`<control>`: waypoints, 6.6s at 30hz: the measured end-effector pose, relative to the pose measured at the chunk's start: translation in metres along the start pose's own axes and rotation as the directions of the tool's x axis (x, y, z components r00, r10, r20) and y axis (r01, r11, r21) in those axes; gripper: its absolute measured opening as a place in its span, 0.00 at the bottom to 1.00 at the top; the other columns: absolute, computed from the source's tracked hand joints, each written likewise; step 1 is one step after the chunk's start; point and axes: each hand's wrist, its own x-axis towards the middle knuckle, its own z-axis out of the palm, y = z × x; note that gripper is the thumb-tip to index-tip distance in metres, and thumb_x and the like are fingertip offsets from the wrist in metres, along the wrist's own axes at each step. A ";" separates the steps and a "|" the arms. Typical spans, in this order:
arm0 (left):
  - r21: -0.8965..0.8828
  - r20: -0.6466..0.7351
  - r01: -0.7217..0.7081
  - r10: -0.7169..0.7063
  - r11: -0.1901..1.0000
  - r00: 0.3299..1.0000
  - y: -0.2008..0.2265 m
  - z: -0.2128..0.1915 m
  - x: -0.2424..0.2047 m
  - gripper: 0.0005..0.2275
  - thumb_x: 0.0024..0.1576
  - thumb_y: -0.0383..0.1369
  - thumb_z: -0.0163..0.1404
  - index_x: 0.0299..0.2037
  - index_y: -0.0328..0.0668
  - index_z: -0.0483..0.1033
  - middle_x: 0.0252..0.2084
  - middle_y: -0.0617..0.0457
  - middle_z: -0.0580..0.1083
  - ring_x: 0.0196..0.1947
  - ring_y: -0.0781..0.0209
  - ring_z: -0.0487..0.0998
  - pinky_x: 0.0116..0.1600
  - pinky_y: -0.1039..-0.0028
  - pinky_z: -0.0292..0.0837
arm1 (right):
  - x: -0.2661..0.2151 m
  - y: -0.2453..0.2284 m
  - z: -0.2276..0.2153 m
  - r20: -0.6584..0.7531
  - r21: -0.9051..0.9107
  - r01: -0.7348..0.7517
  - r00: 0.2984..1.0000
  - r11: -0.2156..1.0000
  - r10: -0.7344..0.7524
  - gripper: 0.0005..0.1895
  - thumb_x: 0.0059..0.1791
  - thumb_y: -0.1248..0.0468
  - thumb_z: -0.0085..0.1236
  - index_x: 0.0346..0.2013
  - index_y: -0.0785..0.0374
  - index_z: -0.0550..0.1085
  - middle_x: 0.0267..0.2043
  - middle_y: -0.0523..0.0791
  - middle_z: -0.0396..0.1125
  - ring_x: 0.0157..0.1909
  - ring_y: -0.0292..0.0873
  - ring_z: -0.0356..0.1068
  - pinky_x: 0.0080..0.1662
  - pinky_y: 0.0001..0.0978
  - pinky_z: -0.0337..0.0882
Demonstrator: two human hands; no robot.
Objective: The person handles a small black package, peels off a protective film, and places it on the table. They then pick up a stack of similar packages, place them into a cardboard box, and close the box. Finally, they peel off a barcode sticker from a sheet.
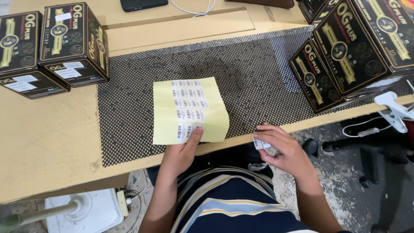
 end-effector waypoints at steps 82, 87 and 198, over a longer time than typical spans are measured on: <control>-0.414 -0.340 -0.079 -0.074 0.907 0.937 -0.083 0.012 -0.013 0.18 0.60 0.22 0.49 0.62 0.30 0.71 0.60 0.42 0.73 0.58 0.58 0.68 0.63 0.54 0.70 | -0.005 0.030 0.022 -0.128 0.056 0.235 0.965 0.970 -0.227 0.21 0.40 0.78 0.66 0.48 0.74 0.77 0.42 0.57 0.77 0.44 0.63 0.77 0.50 0.64 0.76; -0.412 -0.342 -0.097 -0.055 0.906 0.938 -0.087 0.013 -0.013 0.18 0.61 0.22 0.49 0.62 0.32 0.71 0.60 0.42 0.73 0.59 0.58 0.68 0.64 0.53 0.68 | 0.006 0.016 0.015 -0.126 0.041 0.246 0.963 0.969 -0.239 0.18 0.41 0.75 0.67 0.46 0.73 0.78 0.41 0.55 0.77 0.43 0.63 0.78 0.50 0.63 0.76; 0.193 -0.070 -0.240 0.258 0.951 0.964 -0.016 0.008 -0.019 0.15 0.61 0.30 0.49 0.56 0.28 0.75 0.49 0.29 0.77 0.52 0.34 0.78 0.54 0.48 0.75 | 0.086 -0.054 0.051 -0.092 0.167 0.042 0.995 0.985 -0.027 0.08 0.44 0.69 0.68 0.36 0.56 0.85 0.38 0.45 0.78 0.44 0.54 0.77 0.49 0.48 0.74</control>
